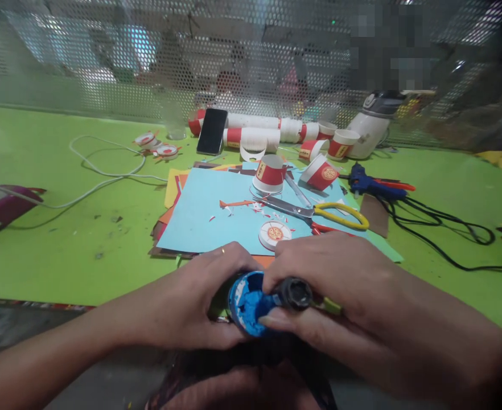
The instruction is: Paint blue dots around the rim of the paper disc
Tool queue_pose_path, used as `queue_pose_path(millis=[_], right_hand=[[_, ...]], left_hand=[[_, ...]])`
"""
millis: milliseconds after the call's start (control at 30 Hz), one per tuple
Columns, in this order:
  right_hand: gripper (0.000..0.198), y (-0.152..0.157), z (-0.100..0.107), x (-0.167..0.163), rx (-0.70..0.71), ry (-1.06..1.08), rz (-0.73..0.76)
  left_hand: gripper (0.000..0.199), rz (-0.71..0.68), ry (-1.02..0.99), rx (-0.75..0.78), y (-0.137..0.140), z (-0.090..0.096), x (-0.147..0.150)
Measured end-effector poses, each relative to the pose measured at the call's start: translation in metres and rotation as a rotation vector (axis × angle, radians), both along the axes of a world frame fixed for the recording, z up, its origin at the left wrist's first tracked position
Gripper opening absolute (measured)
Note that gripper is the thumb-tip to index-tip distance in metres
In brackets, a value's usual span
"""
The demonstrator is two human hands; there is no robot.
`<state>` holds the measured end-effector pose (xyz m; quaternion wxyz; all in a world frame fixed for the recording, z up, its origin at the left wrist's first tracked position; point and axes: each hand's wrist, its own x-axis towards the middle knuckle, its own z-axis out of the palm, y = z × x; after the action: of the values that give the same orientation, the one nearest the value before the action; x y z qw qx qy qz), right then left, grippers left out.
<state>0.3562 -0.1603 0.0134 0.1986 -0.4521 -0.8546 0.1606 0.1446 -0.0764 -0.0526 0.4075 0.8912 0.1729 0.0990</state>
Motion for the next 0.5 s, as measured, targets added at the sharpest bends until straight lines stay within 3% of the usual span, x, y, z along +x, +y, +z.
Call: queue_pose_path(millis=[133, 267, 367, 500], right_hand=[[0.013, 0.005, -0.001, 0.003, -0.102, 0.182, 0.076], [0.01, 0.006, -0.015, 0.0, 0.025, 0.284, 0.101], [0.009, 0.001, -0.015, 0.0, 0.119, 0.228, 0.079], [0.018, -0.004, -0.001, 0.003, -0.001, 0.058, 0.04]], left_hand=[[0.042, -0.022, -0.054, 0.04, -0.002, -0.001, -0.003], [0.047, -0.046, -0.089, 0.095, -0.001, -0.004, -0.006], [0.049, -0.048, -0.096, 0.089, -0.001, -0.004, -0.006], [0.051, -0.072, -0.086, 0.058, -0.001, -0.001, -0.004]])
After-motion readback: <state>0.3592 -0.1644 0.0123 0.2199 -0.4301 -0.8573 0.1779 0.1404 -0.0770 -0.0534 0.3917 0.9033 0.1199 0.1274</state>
